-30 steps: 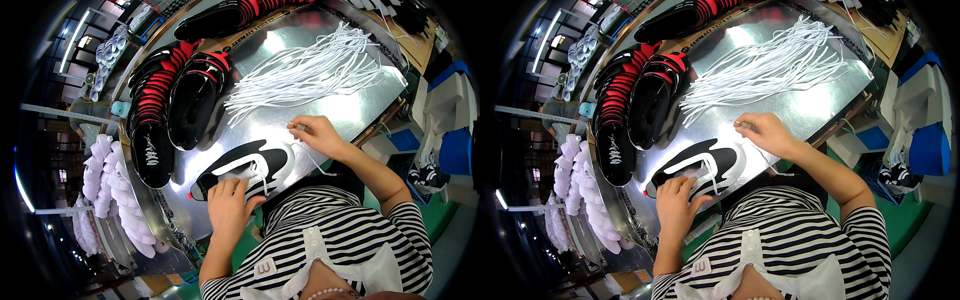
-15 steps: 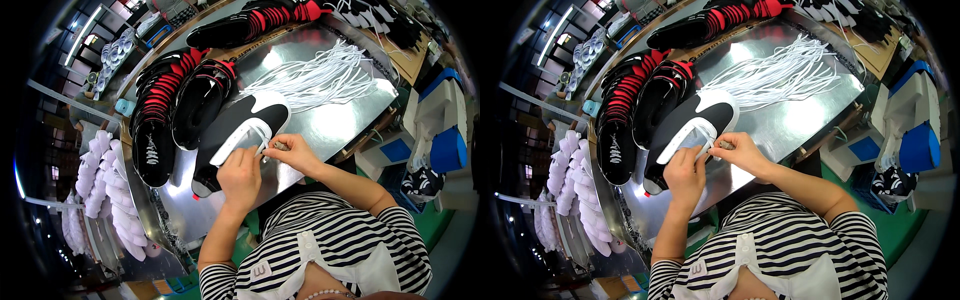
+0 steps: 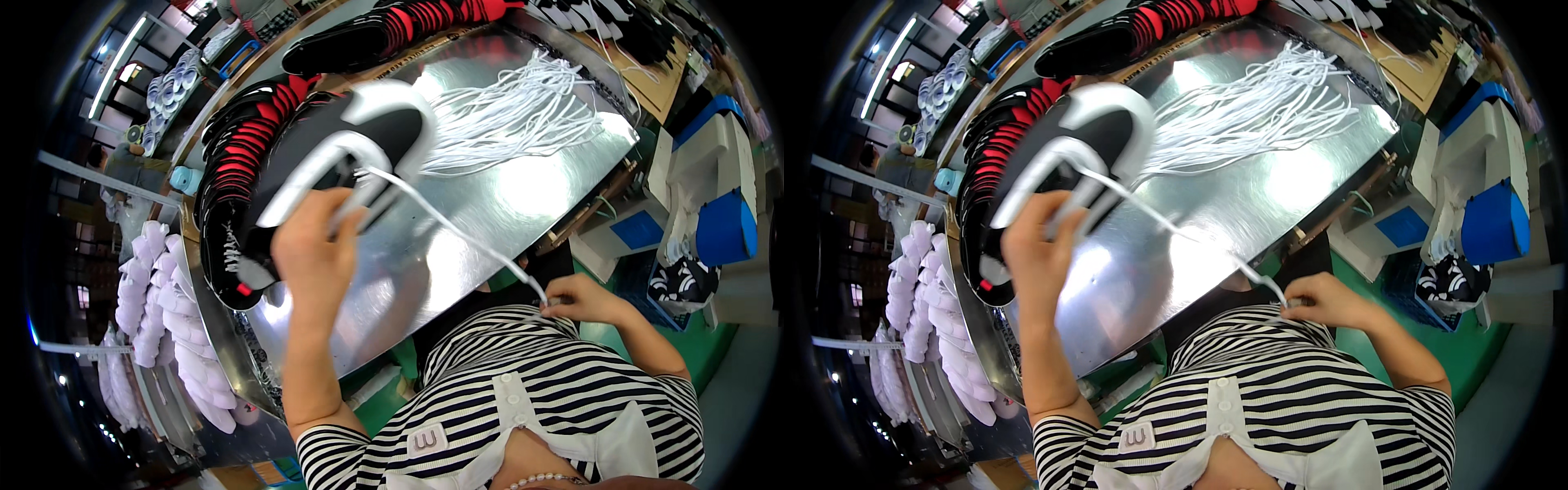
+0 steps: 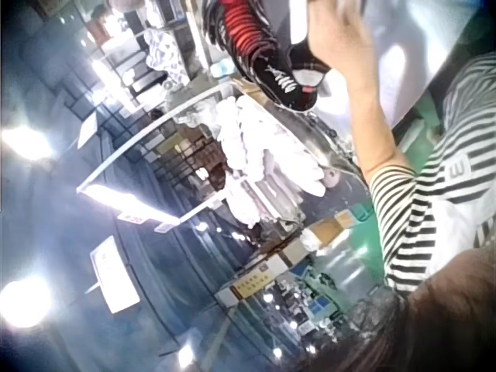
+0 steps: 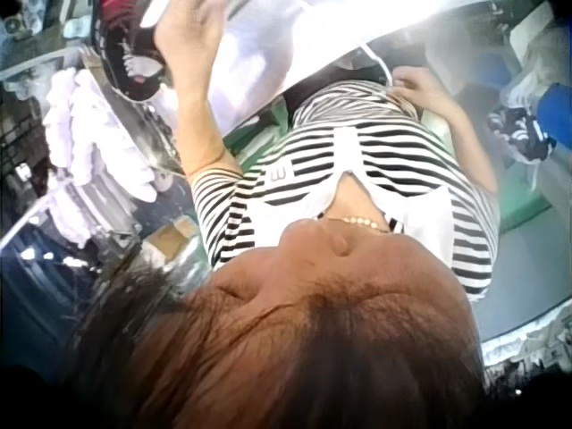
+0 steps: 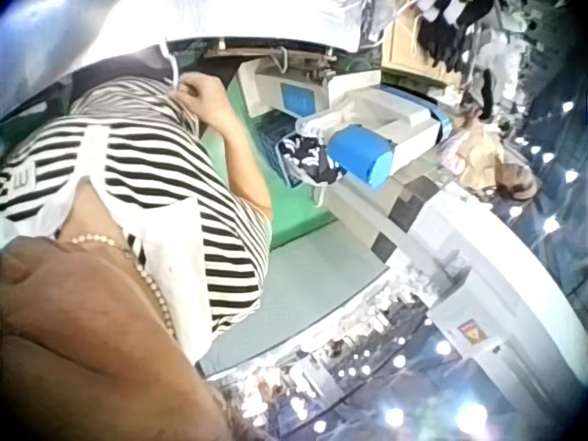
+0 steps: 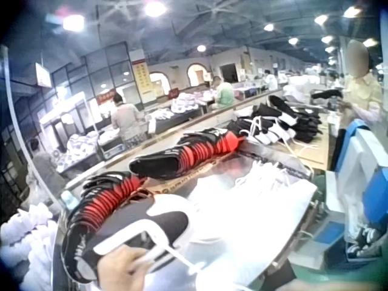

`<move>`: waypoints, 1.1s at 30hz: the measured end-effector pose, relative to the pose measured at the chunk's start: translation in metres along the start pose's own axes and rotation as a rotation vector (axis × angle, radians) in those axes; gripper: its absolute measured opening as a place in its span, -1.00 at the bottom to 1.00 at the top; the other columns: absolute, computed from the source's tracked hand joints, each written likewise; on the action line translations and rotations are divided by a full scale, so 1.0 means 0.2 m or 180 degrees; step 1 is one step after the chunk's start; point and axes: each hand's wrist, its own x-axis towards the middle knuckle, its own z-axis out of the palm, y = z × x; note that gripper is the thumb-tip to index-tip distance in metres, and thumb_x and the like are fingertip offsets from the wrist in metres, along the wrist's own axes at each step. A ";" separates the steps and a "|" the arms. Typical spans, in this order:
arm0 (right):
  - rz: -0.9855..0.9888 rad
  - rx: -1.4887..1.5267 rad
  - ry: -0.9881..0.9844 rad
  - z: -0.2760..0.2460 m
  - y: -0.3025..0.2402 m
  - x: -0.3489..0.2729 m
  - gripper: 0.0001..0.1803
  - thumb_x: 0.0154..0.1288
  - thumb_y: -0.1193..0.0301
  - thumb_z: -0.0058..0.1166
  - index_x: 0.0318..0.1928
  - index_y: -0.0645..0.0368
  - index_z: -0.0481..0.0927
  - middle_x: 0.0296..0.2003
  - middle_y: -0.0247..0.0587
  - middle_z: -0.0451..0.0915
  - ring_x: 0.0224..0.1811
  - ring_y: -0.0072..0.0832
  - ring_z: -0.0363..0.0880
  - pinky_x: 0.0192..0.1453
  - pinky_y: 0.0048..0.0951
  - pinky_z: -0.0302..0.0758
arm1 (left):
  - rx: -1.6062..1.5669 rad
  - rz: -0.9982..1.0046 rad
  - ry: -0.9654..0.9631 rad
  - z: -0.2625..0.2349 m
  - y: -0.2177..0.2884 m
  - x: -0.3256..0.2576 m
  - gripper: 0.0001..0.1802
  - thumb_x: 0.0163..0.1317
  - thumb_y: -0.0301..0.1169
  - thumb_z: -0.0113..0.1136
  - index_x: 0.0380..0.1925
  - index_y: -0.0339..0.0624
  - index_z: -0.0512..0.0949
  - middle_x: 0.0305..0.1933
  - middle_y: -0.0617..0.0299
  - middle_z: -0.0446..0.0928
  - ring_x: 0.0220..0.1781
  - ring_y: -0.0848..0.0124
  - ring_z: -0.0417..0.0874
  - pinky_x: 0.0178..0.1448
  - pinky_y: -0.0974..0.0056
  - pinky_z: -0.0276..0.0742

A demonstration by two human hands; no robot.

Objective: The person laces a black and white shoe by hand, threading a white lace through multiple eyelets and then pulling it tight before beginning a second shoe.

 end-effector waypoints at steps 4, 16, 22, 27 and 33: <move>-0.0599 0.1062 0.0713 -0.06 -0.17 0.16 -0.87 0.27 0.45 0.25 -0.25 0.25 0.65 -0.42 -0.42 0.55 -0.43 -0.64 0.44 -0.30 -0.59 0.37 | 0.0114 -0.0005 -0.1133 0.34 0.01 -0.24 -0.83 0.04 -0.44 0.35 -0.33 -0.16 0.62 -0.39 0.13 0.55 -0.30 0.12 0.62 -0.24 0.12 0.51; -0.0556 0.1204 0.1286 -0.08 -0.34 0.87 -0.85 0.27 0.46 0.23 -0.20 0.27 0.65 -0.34 -0.36 0.64 -0.36 -0.76 0.39 -0.24 -0.61 0.40 | 0.0655 0.0419 -0.1524 0.40 0.08 -0.19 -0.78 0.30 -0.46 0.13 -0.11 -0.31 0.61 -0.20 0.02 0.63 -0.19 0.06 0.64 -0.16 0.11 0.52; -0.0780 0.1170 0.1537 -0.03 -0.28 0.98 -0.81 0.26 0.41 0.26 -0.25 0.30 0.61 -0.29 -0.33 0.69 -0.35 -0.72 0.48 -0.24 -0.57 0.45 | 0.0265 -0.0575 -0.2030 0.48 0.06 -0.11 -0.79 0.24 -0.32 0.26 -0.28 -0.26 0.65 -0.36 0.06 0.65 -0.37 0.18 0.67 -0.24 0.22 0.53; -0.0548 0.1110 0.1661 -0.01 -0.26 0.93 -0.68 0.32 0.31 0.19 -0.06 0.29 0.51 -0.36 -0.22 0.67 -0.39 -0.58 0.51 -0.26 -0.48 0.46 | -0.0088 -0.0920 -0.1671 0.56 0.00 -0.16 -0.78 0.22 -0.24 0.29 -0.37 -0.18 0.69 -0.40 0.15 0.67 -0.41 0.22 0.69 -0.28 0.24 0.54; -0.0335 0.1014 0.0951 0.04 -0.21 0.67 -0.77 0.42 0.37 0.03 -0.07 0.26 0.41 -0.40 -0.10 0.67 -0.40 -0.34 0.65 -0.30 -0.38 0.49 | -0.0243 -0.1367 -0.1411 0.60 -0.02 -0.18 -0.79 0.23 -0.27 0.30 -0.35 -0.20 0.69 -0.44 0.14 0.66 -0.44 0.29 0.68 -0.27 0.29 0.52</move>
